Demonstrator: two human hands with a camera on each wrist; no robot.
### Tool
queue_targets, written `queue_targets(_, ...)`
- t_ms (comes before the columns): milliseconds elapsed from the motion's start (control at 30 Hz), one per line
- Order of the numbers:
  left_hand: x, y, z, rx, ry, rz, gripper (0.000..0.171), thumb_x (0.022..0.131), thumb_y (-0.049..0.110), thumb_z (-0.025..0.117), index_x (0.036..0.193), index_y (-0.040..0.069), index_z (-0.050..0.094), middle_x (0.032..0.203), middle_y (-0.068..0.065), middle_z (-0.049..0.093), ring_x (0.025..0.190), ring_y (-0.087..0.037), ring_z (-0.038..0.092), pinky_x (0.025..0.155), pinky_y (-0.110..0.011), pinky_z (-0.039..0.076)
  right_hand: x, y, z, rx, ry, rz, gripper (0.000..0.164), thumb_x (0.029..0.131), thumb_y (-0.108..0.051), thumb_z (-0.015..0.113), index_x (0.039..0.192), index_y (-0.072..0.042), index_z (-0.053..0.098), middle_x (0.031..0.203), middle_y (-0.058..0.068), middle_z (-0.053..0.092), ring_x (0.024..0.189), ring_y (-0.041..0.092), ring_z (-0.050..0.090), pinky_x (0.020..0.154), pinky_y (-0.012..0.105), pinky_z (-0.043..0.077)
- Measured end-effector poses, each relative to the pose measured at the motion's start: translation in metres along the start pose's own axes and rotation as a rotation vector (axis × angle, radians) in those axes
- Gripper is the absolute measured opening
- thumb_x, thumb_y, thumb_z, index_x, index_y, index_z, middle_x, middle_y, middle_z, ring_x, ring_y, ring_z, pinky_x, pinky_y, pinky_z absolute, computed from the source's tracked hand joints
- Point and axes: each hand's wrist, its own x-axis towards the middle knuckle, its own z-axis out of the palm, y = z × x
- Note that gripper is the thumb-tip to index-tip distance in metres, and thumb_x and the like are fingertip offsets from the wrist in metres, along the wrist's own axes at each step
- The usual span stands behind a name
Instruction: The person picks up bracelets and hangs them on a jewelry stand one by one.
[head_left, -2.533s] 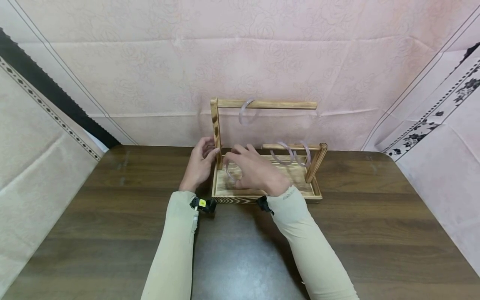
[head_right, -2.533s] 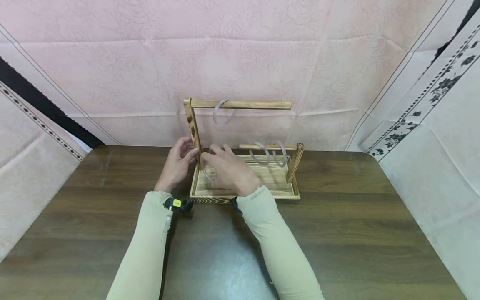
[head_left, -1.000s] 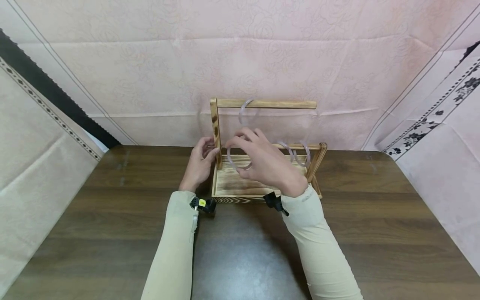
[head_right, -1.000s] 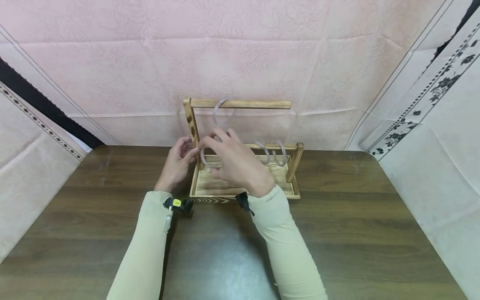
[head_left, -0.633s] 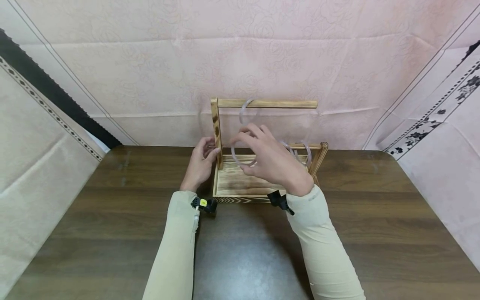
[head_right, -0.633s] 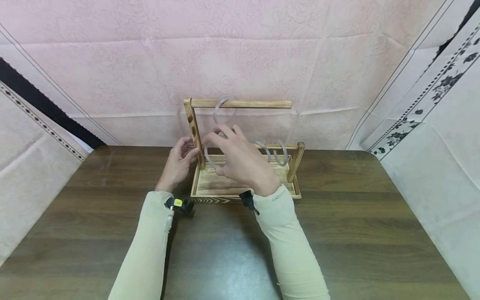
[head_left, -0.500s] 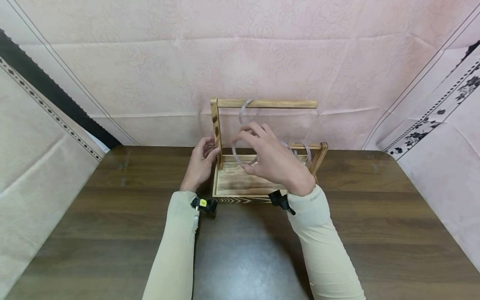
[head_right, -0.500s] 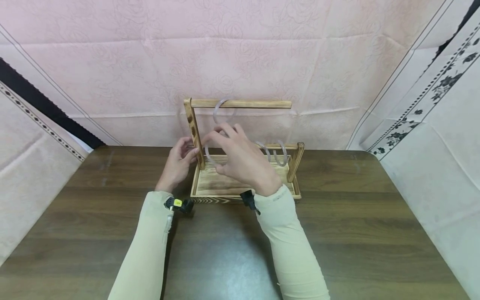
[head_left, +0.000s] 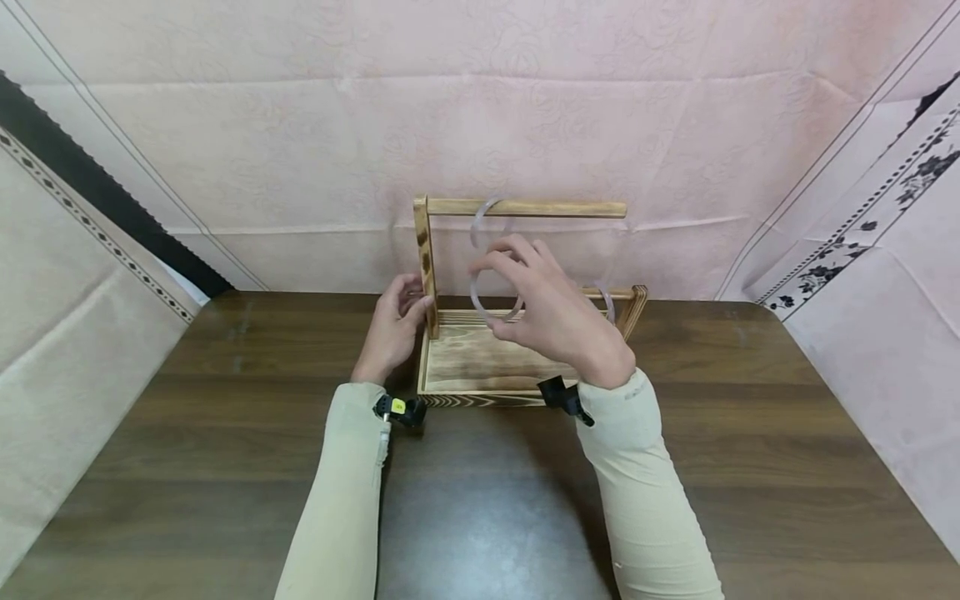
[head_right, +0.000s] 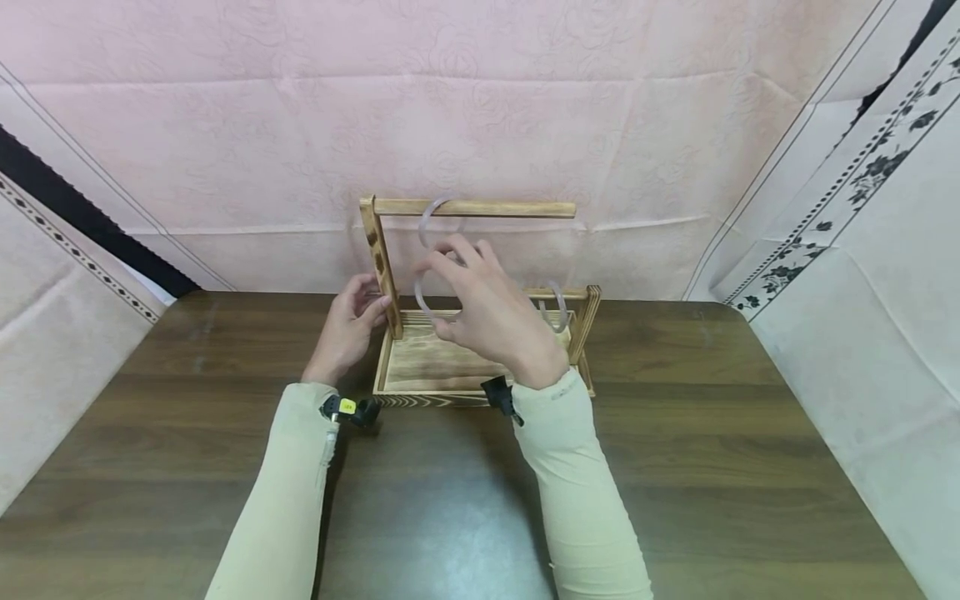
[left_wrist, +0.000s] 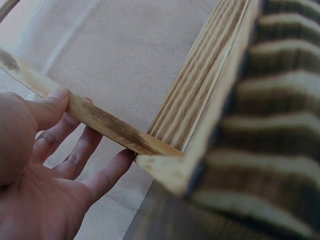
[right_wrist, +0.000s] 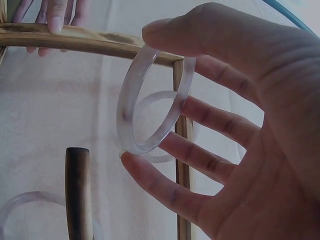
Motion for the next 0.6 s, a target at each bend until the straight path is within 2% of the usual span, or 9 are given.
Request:
queue_targets(367, 0.0014, -0.0007, 0.0011, -0.016, 0.004, -0.009, 0.035, 0.104, 0.005, 0.053, 0.138, -0.001, 0.047, 0.137, -0.02, 0.058, 0.13, -0.032, 0.058, 0.108, -0.046, 0.05, -0.0028, 0.0048, -0.005, 0.005, 0.019, 0.025, 0.053, 0.08, -0.009, 0.081, 0.127, -0.024, 0.063, 0.143, 0.002, 0.051, 0.135, 0.026, 0.042, 0.105, 0.044, 0.045)
queue_targets(600, 0.0018, -0.0003, 0.0008, -0.034, 0.003, -0.025, 0.037, 0.105, 0.005, 0.053, 0.14, -0.002, 0.045, 0.14, -0.021, 0.056, 0.132, -0.033, 0.056, 0.111, -0.046, 0.048, -0.0051, 0.0079, -0.0076, 0.017, 0.064, -0.007, 0.049, 0.082, -0.009, 0.08, 0.126, -0.02, 0.063, 0.141, 0.002, 0.051, 0.137, 0.023, 0.04, 0.109, 0.042, 0.042)
